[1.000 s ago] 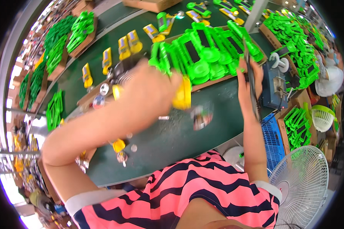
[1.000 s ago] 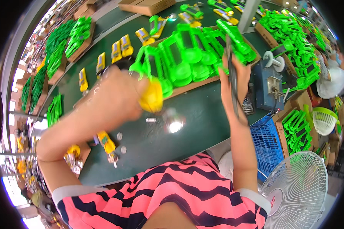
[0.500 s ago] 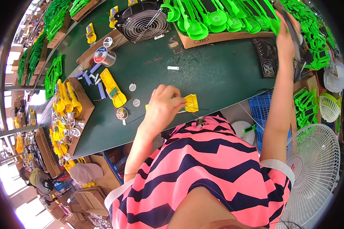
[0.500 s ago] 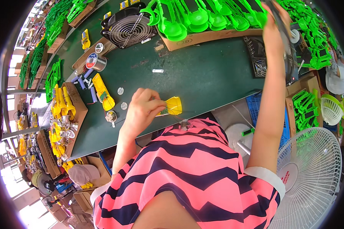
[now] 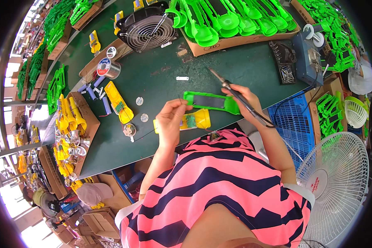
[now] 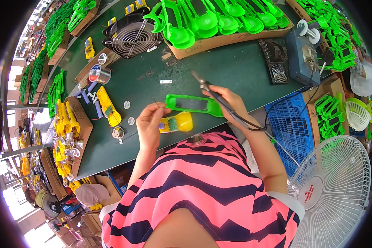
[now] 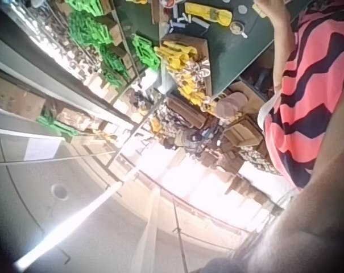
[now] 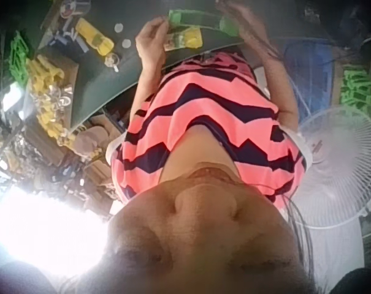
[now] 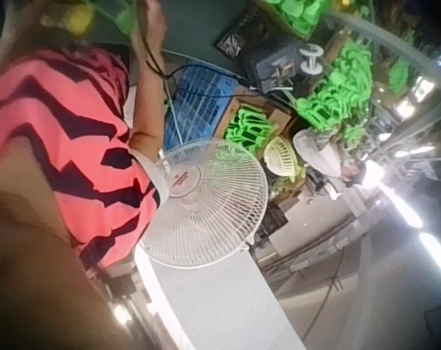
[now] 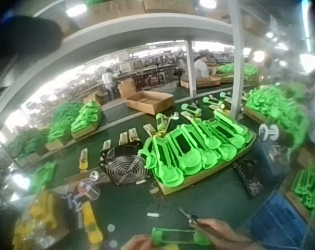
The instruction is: The person solders circuit components onto flashlight casings using a soldering iron and assembles the plastic flashlight housings by hand, placing completed flashlights onto the upper shelf.
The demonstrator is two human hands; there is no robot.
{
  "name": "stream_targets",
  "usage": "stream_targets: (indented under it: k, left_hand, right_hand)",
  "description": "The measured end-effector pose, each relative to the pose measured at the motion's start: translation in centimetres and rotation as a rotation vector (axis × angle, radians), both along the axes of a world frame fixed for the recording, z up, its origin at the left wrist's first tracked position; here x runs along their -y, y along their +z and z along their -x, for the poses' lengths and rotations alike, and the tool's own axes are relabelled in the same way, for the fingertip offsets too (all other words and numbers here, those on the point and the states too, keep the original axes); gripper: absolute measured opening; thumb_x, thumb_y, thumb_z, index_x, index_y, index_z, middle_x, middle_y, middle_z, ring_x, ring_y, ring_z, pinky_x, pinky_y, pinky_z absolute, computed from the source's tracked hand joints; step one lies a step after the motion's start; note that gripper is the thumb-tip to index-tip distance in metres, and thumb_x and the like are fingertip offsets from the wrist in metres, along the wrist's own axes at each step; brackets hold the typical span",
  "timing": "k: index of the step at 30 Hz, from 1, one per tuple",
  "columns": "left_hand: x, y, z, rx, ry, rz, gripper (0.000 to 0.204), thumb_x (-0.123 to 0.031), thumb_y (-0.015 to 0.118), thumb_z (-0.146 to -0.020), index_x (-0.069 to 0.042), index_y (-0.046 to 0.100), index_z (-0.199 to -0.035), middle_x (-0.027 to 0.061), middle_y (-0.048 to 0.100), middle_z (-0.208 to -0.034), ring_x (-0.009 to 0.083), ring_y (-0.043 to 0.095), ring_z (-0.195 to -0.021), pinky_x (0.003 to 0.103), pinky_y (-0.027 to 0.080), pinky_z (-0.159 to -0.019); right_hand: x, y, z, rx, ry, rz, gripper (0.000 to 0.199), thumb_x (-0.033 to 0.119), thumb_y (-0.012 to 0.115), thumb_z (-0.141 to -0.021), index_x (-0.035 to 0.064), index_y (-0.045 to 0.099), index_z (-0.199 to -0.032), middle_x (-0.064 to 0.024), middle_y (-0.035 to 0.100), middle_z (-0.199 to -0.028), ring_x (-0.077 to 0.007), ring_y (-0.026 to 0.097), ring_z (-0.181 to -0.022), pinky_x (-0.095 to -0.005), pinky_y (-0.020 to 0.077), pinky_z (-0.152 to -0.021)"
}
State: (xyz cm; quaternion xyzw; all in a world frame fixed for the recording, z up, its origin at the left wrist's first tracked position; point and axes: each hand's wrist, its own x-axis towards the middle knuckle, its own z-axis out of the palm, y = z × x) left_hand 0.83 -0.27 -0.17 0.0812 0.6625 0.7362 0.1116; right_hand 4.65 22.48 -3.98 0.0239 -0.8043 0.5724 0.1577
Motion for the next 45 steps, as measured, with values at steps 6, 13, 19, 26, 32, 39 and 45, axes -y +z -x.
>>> stream_targets:
  k: [6,13,19,26,32,39,45]
  left_hand:
    - [0.8,0.9,1.1,-0.359,0.230,0.500,0.007,0.002,0.059,-0.073,-0.002,0.061,-0.079,0.0026,0.058,-0.073,0.0135,0.054,-0.073,0.026,0.043,-0.069]
    - [2.1,1.4,4.5,-0.728,-0.309,1.127,0.005,-0.008,0.062,-0.066,-0.008,0.063,-0.071,0.0037,0.054,-0.068,0.0229,0.051,-0.076,0.034,0.039,-0.069]
    - [1.3,1.4,4.7,-0.718,-0.385,1.218,0.005,-0.008,0.060,-0.067,-0.011,0.063,-0.070,0.0037,0.053,-0.067,0.0225,0.049,-0.075,0.034,0.039,-0.066]
    - [1.1,1.2,4.7,-0.718,-0.348,1.248,0.006,-0.009,0.059,-0.066,-0.011,0.064,-0.069,0.0050,0.051,-0.066,0.0229,0.049,-0.074,0.034,0.039,-0.066]
    - [1.0,0.9,4.6,-0.730,-0.357,1.299,0.007,-0.009,0.059,-0.065,-0.011,0.064,-0.068,0.0054,0.051,-0.067,0.0231,0.050,-0.075,0.035,0.039,-0.066]
    - [0.7,1.2,4.5,-0.739,-0.367,1.319,0.007,-0.010,0.060,-0.065,-0.012,0.065,-0.069,0.0051,0.052,-0.067,0.0227,0.050,-0.075,0.035,0.040,-0.066]
    - [0.7,0.8,4.5,-0.779,-0.347,1.329,0.011,-0.010,0.057,-0.062,-0.015,0.066,-0.065,0.0038,0.053,-0.066,0.0208,0.051,-0.074,0.032,0.038,-0.065]
  right_hand:
    - [-0.4,0.7,1.7,-0.230,0.223,-0.499,0.024,0.004,0.059,-0.078,0.0044,0.051,-0.101,-0.0119,0.063,-0.094,-0.0237,0.062,-0.083,-0.0402,0.0396,-0.091]
    - [2.4,2.3,-0.7,-0.428,0.020,-0.304,0.024,0.006,0.066,-0.073,-0.0015,0.055,-0.093,-0.0114,0.061,-0.077,-0.0206,0.061,-0.062,-0.0393,0.0489,-0.077]
    - [4.2,1.4,0.0,0.344,-0.124,0.699,0.014,0.003,0.059,-0.079,-0.0048,0.054,-0.089,-0.0094,0.060,-0.075,-0.0122,0.059,-0.062,-0.0215,0.0470,-0.051]
    - [4.1,1.4,0.6,0.411,-0.058,0.663,0.013,0.005,0.059,-0.079,-0.0033,0.056,-0.088,-0.0083,0.060,-0.073,-0.0117,0.059,-0.060,-0.0190,0.0420,-0.046]
    - [4.4,1.4,0.6,0.396,-0.049,0.606,0.014,0.006,0.059,-0.079,-0.0032,0.056,-0.089,-0.0085,0.061,-0.074,-0.0118,0.060,-0.062,-0.0190,0.0422,-0.047]
    - [3.9,1.1,0.3,0.381,0.010,0.616,0.016,0.007,0.059,-0.080,-0.0032,0.055,-0.091,-0.0090,0.061,-0.077,-0.0120,0.060,-0.064,-0.0191,0.0430,-0.048]
    - [3.5,1.5,-1.2,0.180,-0.051,0.587,0.019,0.007,0.058,-0.081,-0.0038,0.053,-0.096,-0.0109,0.061,-0.081,-0.0133,0.061,-0.067,-0.0202,0.0463,-0.052]
